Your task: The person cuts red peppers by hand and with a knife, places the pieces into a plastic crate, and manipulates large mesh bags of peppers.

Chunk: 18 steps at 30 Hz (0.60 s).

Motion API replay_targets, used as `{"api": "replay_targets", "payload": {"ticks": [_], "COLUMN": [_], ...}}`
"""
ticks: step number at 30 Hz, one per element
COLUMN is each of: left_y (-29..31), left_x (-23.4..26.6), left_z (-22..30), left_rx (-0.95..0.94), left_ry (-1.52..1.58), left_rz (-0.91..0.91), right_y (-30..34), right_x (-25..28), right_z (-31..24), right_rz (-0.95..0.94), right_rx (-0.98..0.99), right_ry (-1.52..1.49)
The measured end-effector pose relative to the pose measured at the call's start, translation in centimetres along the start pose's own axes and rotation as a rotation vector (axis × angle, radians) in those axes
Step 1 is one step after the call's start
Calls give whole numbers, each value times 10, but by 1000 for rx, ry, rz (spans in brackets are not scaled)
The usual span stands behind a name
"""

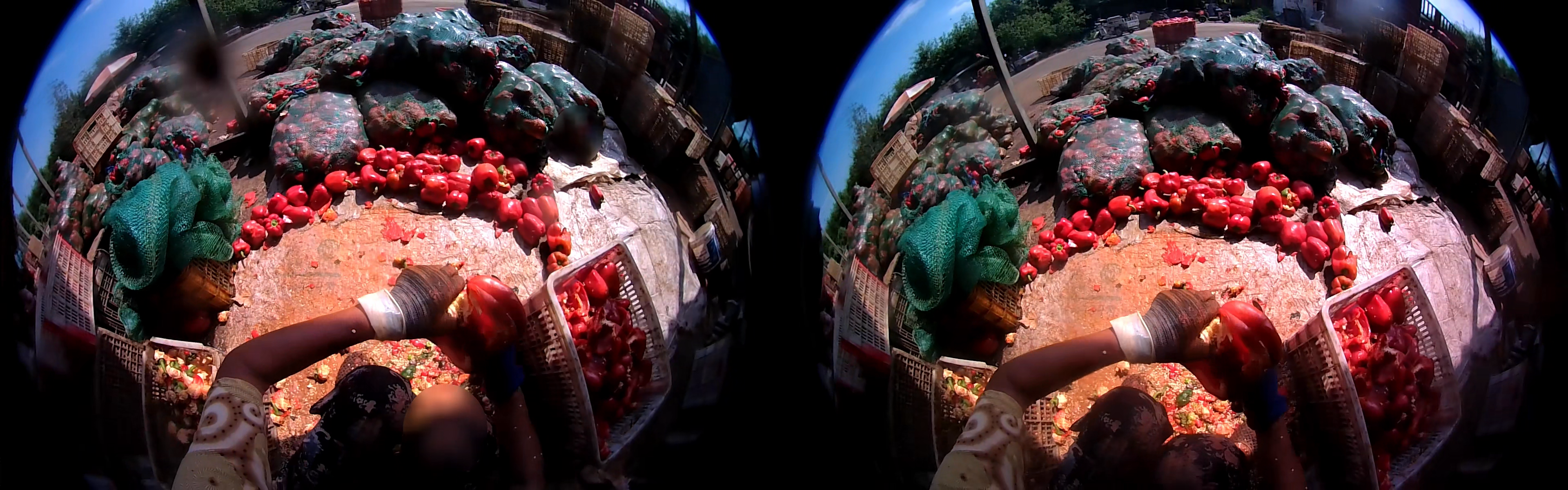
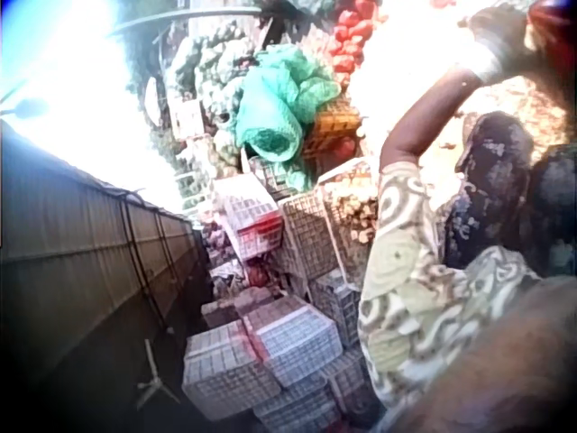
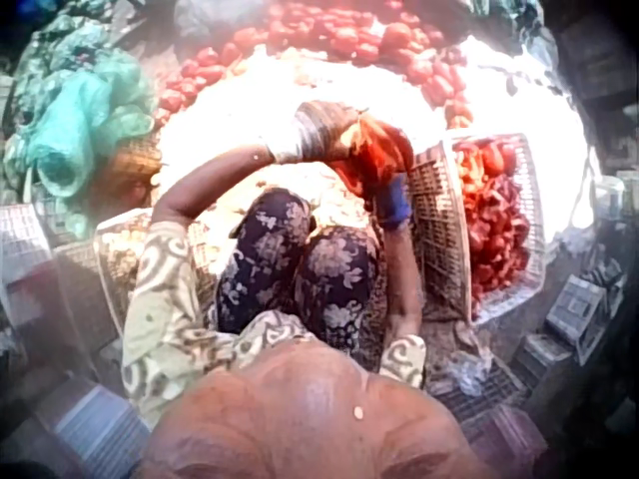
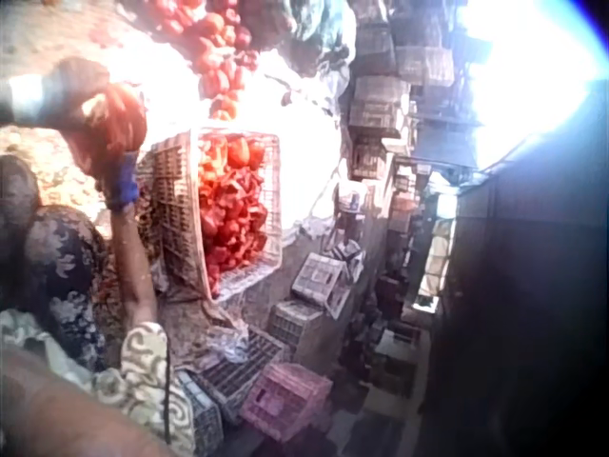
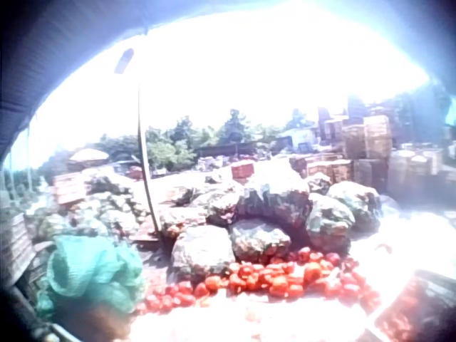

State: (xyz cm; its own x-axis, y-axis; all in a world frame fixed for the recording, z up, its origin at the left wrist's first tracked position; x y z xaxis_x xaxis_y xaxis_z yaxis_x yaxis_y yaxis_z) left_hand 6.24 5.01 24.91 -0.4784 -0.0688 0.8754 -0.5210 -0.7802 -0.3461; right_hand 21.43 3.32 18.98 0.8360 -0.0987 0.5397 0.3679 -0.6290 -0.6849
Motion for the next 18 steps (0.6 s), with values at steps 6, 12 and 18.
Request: {"api": "replay_targets", "payload": {"ticks": [6, 12, 18], "left_y": [-9, -19, -20], "left_x": [-3, -21, -28], "left_z": [6, 9, 13], "left_rx": [-57, -98, -112], "left_ry": [-169, -235, -346], "left_rz": [-257, -331, -287], "right_y": [18, 38, 34], "right_x": [13, 3, 15], "right_z": [-10, 6, -6], "right_rz": [-173, -94, -164], "right_rx": [-975, -1016, -1171], "right_ry": [-641, -699, -673]}}
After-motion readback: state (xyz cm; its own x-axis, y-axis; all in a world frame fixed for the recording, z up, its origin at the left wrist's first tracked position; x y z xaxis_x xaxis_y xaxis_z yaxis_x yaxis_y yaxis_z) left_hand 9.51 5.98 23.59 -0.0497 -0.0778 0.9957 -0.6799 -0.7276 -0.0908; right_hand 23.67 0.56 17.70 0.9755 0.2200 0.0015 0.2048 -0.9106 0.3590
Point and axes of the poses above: each hand's wrist, its own y-axis away from the middle knuckle, its own x-axis out of the back of the hand, z = x × y, the point moved 5 cm from there along -y, towards the middle knuckle, and after that the axes turned 7 degrees about y, right-handed, at the moved point
